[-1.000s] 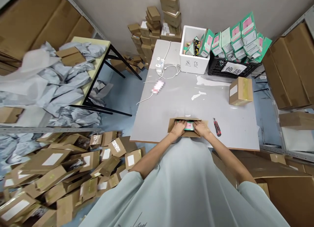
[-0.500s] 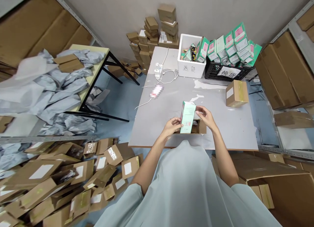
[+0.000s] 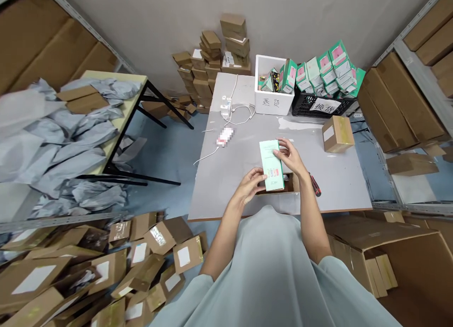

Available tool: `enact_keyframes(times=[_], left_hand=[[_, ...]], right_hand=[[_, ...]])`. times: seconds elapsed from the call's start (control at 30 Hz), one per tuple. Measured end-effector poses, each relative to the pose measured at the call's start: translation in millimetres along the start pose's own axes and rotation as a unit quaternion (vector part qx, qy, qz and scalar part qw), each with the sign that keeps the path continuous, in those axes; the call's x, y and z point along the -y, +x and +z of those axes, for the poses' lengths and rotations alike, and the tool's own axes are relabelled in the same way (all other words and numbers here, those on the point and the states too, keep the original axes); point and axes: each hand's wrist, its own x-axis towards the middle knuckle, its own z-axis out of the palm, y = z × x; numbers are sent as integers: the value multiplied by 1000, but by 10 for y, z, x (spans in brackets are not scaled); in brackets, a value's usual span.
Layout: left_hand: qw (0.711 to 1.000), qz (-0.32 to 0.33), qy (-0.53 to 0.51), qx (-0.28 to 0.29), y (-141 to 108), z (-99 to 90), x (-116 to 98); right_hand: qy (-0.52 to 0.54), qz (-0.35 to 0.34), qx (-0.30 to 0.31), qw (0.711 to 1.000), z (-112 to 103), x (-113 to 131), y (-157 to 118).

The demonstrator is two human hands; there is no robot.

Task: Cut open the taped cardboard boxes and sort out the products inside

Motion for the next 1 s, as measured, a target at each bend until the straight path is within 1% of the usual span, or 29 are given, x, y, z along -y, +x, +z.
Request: enact_keyframes(times=[0.03, 0.1, 0.17, 0.2, 0.27, 0.33, 0.4, 0.5, 0.57, 0.63, 0.67, 0.73, 0.77, 0.83, 0.9, 0.93, 1.0], left_hand=[[1000, 1, 19, 11, -47, -36, -57], [997, 10, 60, 50, -150, -102, -170], [990, 31, 104, 94, -249, -145, -268], [985, 44, 126, 106, -289, -154, -308], [979, 66, 167, 100, -342, -147, -366], [974, 81, 200, 71, -357, -112, -400], [969, 102, 221, 43, -343, -58, -423], [954, 154, 256, 0, -294, 50, -459], [931, 206, 297, -42, -250, 129, -498], [900, 272, 330, -82, -190, 202, -548], [886, 305, 337, -93, -151, 231, -574], [868, 350, 340, -87, -50, 268, -621], [865, 359, 342, -79, 10, 275, -639], [864, 350, 354, -72, 139, 270, -660], [861, 334, 375, -86, 258, 262, -662], [856, 328, 388, -96, 307, 266, -659], [843, 318, 420, -112, 374, 301, -651]], right_hand=[[-6, 4, -15, 1000, 19, 17, -3], [-10, 18, -57, 998, 55, 25, -38], [-1, 42, -104, 994, 100, 1, -116], [8, 61, -126, 990, 127, -19, -169], [27, 109, -163, 980, 189, -65, -291], [45, 157, -188, 968, 247, -103, -410], [63, 190, -198, 959, 288, -124, -503], [78, 210, -176, 959, 315, -132, -581], [82, 224, -143, 960, 330, -146, -616], [91, 252, -106, 958, 360, -182, -668], [98, 270, -88, 954, 380, -208, -708], [119, 304, -57, 944, 422, -266, -821], [133, 316, -39, 939, 440, -292, -892], [167, 331, 7, 929, 466, -331, -1045], [195, 330, 50, 922, 482, -351, -1189], [201, 324, 64, 922, 492, -358, -1251], [190, 305, 73, 930, 519, -383, -1350]])
